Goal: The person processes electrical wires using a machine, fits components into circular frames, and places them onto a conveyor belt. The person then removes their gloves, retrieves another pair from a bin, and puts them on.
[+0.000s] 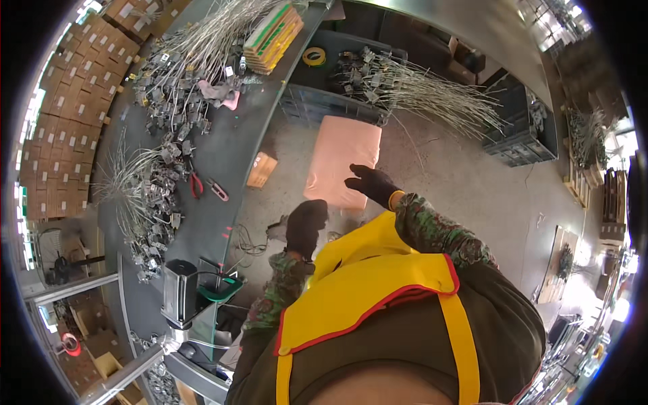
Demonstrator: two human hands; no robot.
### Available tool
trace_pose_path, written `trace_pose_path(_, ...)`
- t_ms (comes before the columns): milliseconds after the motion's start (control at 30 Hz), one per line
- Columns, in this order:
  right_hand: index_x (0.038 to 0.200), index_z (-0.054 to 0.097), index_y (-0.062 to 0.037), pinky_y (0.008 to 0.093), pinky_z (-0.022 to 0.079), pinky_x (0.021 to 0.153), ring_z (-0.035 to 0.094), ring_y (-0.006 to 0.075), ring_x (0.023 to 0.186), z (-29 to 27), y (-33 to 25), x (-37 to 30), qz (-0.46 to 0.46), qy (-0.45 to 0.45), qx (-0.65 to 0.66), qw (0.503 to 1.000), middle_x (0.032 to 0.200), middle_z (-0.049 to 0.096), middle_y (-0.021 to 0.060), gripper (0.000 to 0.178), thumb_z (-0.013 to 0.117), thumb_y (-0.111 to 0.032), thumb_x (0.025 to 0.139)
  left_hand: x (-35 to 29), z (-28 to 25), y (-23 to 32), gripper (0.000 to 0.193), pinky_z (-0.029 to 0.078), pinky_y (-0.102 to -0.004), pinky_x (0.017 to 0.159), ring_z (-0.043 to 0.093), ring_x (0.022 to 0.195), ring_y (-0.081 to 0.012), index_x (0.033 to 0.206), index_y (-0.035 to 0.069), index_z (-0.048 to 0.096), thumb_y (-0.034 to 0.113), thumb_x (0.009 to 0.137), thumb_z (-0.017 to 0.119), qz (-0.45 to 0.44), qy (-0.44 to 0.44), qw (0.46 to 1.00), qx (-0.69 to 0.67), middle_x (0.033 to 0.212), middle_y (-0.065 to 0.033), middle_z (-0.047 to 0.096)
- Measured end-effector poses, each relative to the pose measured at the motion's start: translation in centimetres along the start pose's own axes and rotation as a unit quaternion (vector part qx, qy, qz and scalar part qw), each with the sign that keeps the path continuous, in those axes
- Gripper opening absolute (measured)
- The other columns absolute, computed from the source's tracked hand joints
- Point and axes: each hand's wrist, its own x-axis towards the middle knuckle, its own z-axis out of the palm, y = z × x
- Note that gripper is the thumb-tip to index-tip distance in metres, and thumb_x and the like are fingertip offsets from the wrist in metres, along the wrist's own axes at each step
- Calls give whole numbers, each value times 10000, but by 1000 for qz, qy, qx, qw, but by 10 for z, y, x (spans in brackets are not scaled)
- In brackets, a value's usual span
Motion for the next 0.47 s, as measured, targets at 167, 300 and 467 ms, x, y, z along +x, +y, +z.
trace_pose_path(167,1324,545,-193,397,426,1015,508,246,1231,-1,80,38,224,116,24,967,1398,477,110,366,461,-295,983,71,36,42,202,483,-262,661,562,697,-102,1016,19,680,192,915,651,-71,34,987,138,787,-17,634)
trace_pose_path(300,1090,635,-24,336,476,728,598,207,860,-44,139,91,449,218,345,795,960,636,112,444,658,-411,873,139,69,32,192,476,-253,648,562,696,-97,1011,17,676,179,910,656,-90,25,981,171,791,-19,637)
trace_pose_path(467,1531,149,1,305,302,1121,313,330,1425,-135,188,138,448,232,521,688,1531,358,162,1080,660,-615,806,261,138,41,217,492,-332,734,589,734,-188,1028,73,696,257,930,634,-58,-60,946,314,809,-53,645)
